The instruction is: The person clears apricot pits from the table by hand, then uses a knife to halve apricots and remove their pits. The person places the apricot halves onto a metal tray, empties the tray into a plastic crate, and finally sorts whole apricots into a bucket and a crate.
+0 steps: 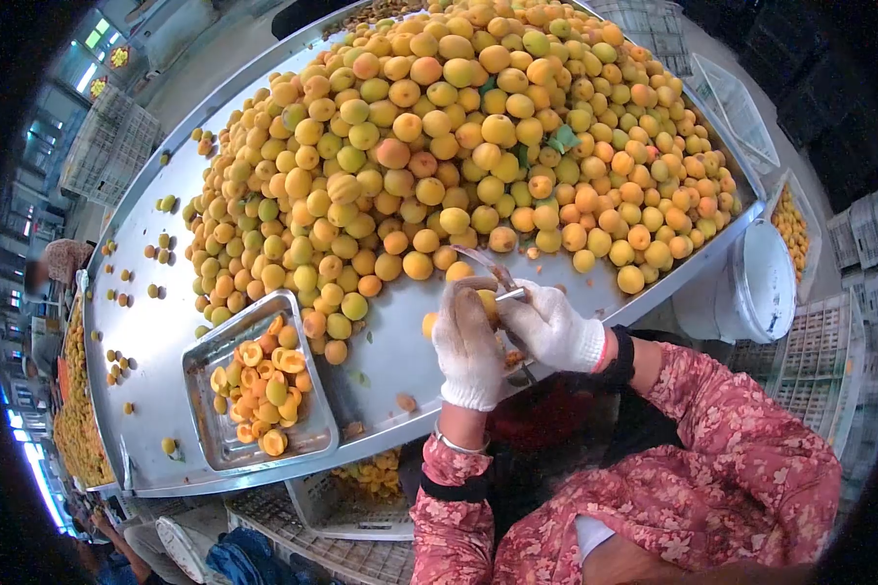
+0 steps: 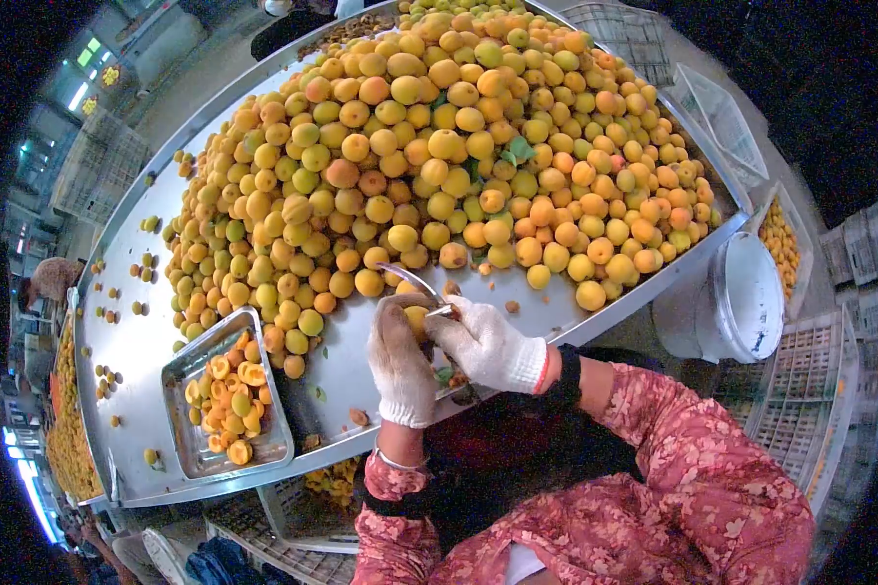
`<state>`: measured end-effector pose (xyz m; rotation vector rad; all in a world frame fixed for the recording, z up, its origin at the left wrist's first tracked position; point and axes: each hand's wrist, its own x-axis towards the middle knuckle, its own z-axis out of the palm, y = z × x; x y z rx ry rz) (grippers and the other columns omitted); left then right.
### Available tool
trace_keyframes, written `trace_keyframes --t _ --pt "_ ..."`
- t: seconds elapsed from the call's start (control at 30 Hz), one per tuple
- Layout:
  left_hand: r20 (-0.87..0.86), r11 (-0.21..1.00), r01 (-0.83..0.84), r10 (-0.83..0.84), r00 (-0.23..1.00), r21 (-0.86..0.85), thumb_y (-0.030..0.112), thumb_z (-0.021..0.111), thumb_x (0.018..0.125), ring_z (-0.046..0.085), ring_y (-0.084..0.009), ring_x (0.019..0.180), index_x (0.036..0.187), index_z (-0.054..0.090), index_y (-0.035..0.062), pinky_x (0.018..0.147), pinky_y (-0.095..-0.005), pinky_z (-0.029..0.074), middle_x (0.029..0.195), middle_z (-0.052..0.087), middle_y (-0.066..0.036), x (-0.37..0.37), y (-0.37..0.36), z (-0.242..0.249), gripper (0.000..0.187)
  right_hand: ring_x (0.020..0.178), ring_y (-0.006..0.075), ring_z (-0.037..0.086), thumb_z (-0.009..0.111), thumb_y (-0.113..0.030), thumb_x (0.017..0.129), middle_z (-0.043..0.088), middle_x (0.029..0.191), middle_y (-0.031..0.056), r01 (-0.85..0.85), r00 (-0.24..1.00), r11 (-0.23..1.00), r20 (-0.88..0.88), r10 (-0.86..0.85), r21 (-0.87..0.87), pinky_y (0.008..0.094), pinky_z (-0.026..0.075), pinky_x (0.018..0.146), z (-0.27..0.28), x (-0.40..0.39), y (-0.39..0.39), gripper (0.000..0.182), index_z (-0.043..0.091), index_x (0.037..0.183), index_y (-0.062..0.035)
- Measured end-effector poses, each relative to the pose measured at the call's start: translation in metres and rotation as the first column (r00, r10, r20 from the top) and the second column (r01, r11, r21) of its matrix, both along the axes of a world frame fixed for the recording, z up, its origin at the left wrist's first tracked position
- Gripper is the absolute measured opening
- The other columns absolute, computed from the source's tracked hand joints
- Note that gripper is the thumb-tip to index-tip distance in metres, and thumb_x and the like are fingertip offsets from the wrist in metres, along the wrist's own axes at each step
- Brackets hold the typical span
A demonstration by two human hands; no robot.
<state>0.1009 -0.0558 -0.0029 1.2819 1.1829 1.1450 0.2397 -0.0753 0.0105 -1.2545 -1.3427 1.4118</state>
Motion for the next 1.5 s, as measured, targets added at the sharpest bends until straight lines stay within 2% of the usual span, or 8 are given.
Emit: trace_keyframes --t 0.3,0.37,0.43,0.6,0.67,0.9,1.0,1.5 --pt "-0.008 0.988 0.046 -0.045 0.999 0.147 0.037 0.038 0.104 0.057 -0.0131 0.077 0.103 0.058 0.0046 0.069 -0.027 0.047 0.092 0.061 -0.004 0.004 0.003 0.004 0.038 0.072 0.0083 0.055 0.052 -0.033 0.102 0.06 0.08 0.0018 -0.056 0.946 0.931 -0.317 -0.066 -0.36 0.0224 0.046 0.063 0.007 0.009 0.0 0.032 0.06 0.106 -0.0016" --pt "0.192 0.995 0.088 -0.077 0.978 -0.047 0.035 0.034 0.105 0.061 -0.0173 0.088 0.106 0.056 0.0037 0.078 -0.0303 0.05 0.097 0.063 -0.006 0.0 0.007 -0.002 0.038 0.06 0.0084 0.053 0.051 -0.039 0.101 0.058 0.074 0.0008 -0.607 0.635 0.734 -0.741 0.218 -0.305 0.0223 0.044 0.053 -0.004 0.021 -0.001 0.038 0.06 0.1 -0.0026" --pt "0.682 0.946 0.102 0.145 0.717 -0.308 0.032 0.042 0.102 0.061 -0.0155 0.082 0.101 0.057 0.0031 0.069 -0.0258 0.05 0.09 0.061 -0.007 0.012 0.004 0.015 0.033 0.043 0.0094 0.044 0.049 -0.037 0.102 0.053 0.065 -0.0002 -0.367 0.857 0.876 -0.48 0.186 -0.315 0.0247 0.036 0.04 0.016 0.002 -0.011 0.036 0.06 0.095 -0.0036" --pt "0.624 0.96 -0.001 0.182 0.76 -0.279 0.054 0.031 0.102 0.059 -0.0177 0.078 0.1 0.057 0.0041 0.069 -0.0282 0.05 0.09 0.06 -0.009 -0.002 0.014 0.002 0.056 0.069 0.0127 0.06 0.05 -0.027 0.102 0.063 0.08 0.0037 -0.014 0.981 0.978 -0.193 -0.027 -0.209 0.0245 0.048 0.064 0.016 0.016 -0.001 0.028 0.059 0.105 -0.0006" --pt "0.98 0.9 0.413 0.066 0.186 -0.139 0.056 0.031 0.102 0.06 -0.0211 0.079 0.101 0.056 0.0041 0.072 -0.0296 0.051 0.092 0.061 -0.01 -0.007 0.023 -0.014 0.058 0.073 0.0176 0.064 0.054 -0.021 0.099 0.066 0.082 0.0106 -0.143 0.964 0.972 0.249 0.094 0.187 0.0307 0.051 0.067 0.013 0.024 0.006 0.025 0.058 0.109 0.001" --pt "0.329 0.991 -0.13 0.129 0.935 -0.017 0.045 0.032 0.106 0.061 -0.0213 0.083 0.109 0.051 0.0027 0.079 -0.0341 0.052 0.094 0.061 -0.01 0.001 0.026 -0.043 0.046 0.078 0.0399 0.066 0.064 -0.023 0.092 0.066 0.08 0.0217 -0.217 0.892 0.936 0.446 0.075 0.277 0.043 0.052 0.065 0.01 0.017 0.001 0.028 0.056 0.108 -0.0007" --pt "0.836 0.932 0.146 0.217 0.504 -0.331 0.067 0.033 0.096 0.056 -0.028 0.081 0.099 0.059 -0.0023 0.087 -0.0443 0.05 0.09 0.057 -0.013 -0.004 0.026 -0.032 0.075 0.077 0.0397 0.067 0.064 -0.022 0.092 0.065 0.079 0.0216 -0.254 0.865 0.931 0.492 0.099 0.26 0.0428 0.052 0.063 0.01 0.014 0.0 0.028 0.055 0.107 -0.0003" --pt "0.813 0.918 0.041 0.327 0.481 -0.394 0.064 0.026 0.099 0.061 -0.0282 0.088 0.108 0.055 0.0014 0.087 -0.043 0.051 0.093 0.058 -0.012 0.002 0.019 0.009 0.07 0.068 0.0336 0.067 0.059 -0.007 0.089 0.063 0.072 0.017 -0.097 0.906 0.949 0.422 -0.041 0.299 0.0354 0.05 0.06 0.003 0.009 -0.006 0.019 0.056 0.105 0.0012"
